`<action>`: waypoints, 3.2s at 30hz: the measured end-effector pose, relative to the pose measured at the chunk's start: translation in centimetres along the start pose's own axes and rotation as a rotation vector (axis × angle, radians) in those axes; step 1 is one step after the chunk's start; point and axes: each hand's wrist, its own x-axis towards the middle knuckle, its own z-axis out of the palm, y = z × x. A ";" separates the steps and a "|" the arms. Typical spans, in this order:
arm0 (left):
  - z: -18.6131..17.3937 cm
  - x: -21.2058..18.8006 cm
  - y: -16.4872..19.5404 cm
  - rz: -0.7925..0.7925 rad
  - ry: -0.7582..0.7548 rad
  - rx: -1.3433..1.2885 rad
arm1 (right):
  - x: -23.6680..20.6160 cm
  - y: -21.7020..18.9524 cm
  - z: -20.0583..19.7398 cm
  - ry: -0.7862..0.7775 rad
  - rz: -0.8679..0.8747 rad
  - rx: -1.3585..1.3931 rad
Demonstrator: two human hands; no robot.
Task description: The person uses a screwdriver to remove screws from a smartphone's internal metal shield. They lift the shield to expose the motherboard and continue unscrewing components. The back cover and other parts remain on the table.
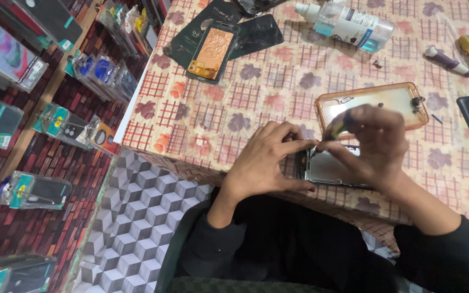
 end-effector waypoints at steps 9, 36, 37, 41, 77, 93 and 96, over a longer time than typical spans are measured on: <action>0.2 -0.1 -0.2 -0.017 -0.020 0.014 | -0.4 -1.2 -1.5 -0.201 0.212 0.387; -0.5 0.4 -0.2 -0.027 -0.064 0.035 | 0.7 -1.4 -1.1 -0.108 0.265 0.351; -0.4 0.7 -0.2 -0.038 -0.080 0.052 | 0.8 -1.5 -1.1 -0.122 0.248 0.403; 0.2 1.8 -0.5 -0.094 -0.158 0.079 | 0.9 -1.9 -0.7 -0.127 0.232 0.412; -0.5 0.9 0.2 -0.065 -0.041 -0.132 | 3.9 -4.0 -3.4 -0.475 0.884 -0.418; -1.6 1.7 0.4 -0.111 -0.023 -0.491 | 4.8 -4.8 -3.2 -0.320 0.977 -0.383; -2.1 2.2 0.1 -0.346 -0.140 -0.803 | 4.9 -4.7 -3.8 -0.262 0.984 -0.347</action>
